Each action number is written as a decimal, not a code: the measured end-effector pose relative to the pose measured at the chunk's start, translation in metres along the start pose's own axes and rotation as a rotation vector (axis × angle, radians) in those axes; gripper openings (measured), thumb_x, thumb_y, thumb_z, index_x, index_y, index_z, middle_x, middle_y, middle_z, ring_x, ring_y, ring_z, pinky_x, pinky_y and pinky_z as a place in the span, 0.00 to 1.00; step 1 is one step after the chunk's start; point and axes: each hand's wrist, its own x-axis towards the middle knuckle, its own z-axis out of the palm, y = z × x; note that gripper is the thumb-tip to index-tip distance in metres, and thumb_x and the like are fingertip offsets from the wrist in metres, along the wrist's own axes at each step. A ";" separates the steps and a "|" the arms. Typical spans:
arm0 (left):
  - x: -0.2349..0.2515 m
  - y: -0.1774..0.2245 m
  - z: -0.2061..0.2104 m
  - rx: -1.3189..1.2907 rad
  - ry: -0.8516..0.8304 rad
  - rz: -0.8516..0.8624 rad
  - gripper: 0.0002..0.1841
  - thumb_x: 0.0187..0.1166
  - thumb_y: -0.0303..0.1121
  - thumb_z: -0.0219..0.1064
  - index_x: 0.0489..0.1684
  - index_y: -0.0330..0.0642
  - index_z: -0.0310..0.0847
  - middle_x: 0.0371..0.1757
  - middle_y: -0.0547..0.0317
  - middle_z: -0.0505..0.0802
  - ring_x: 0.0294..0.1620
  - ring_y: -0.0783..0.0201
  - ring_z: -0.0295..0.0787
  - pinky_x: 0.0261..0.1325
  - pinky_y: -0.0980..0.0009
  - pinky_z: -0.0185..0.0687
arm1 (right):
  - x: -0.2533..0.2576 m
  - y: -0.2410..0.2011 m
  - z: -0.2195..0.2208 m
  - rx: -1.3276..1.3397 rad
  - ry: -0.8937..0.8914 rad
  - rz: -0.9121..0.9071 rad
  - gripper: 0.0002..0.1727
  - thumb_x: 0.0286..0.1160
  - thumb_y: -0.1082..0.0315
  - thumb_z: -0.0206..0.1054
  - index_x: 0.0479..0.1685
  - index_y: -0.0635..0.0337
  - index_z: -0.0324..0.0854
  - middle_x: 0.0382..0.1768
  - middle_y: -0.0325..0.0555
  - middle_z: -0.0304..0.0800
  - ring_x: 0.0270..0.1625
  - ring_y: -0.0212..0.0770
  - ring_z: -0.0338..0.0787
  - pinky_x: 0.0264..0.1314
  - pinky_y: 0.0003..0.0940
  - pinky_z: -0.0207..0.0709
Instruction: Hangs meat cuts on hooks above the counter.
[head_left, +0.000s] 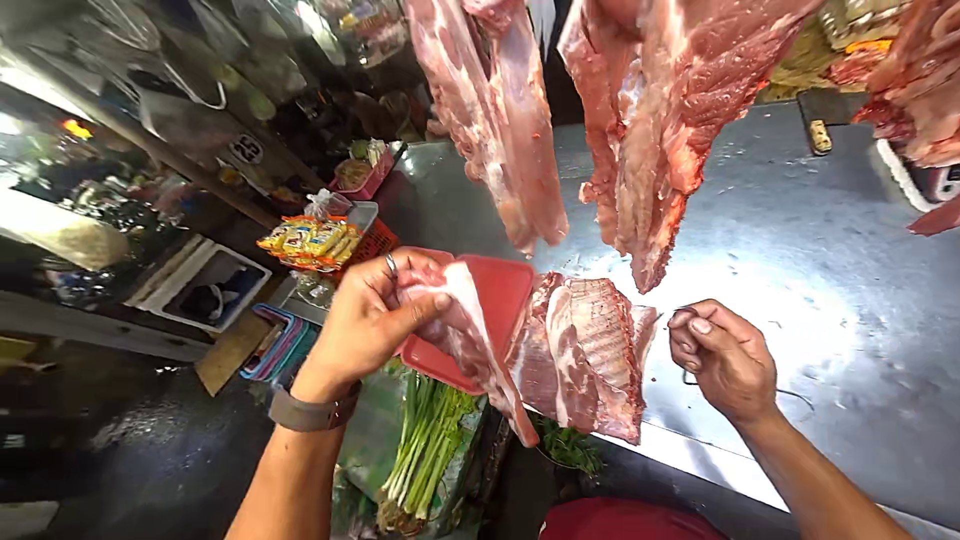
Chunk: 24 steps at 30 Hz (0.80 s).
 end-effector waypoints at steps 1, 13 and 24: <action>-0.009 0.000 -0.002 -0.020 -0.022 -0.008 0.09 0.71 0.28 0.73 0.47 0.47 0.86 0.31 0.65 0.95 0.24 0.74 0.90 0.27 0.78 0.88 | 0.014 -0.006 0.027 0.032 -0.034 -0.067 0.12 0.91 0.55 0.56 0.46 0.45 0.84 0.21 0.21 0.72 0.20 0.17 0.67 0.22 0.13 0.62; -0.069 -0.031 -0.014 -0.219 -0.092 0.024 0.07 0.76 0.24 0.71 0.49 0.39 0.86 0.35 0.66 0.95 0.34 0.75 0.91 0.41 0.76 0.90 | 0.093 -0.030 0.191 0.364 0.125 0.194 0.21 0.88 0.51 0.62 0.26 0.51 0.76 0.10 0.33 0.63 0.08 0.28 0.62 0.10 0.22 0.64; -0.072 -0.055 -0.009 -0.251 -0.073 -0.071 0.07 0.77 0.24 0.71 0.50 0.37 0.85 0.36 0.64 0.94 0.35 0.73 0.92 0.43 0.74 0.91 | -0.029 0.019 0.136 0.480 0.048 0.702 0.10 0.85 0.69 0.62 0.54 0.60 0.87 0.46 0.52 0.95 0.29 0.34 0.90 0.30 0.26 0.85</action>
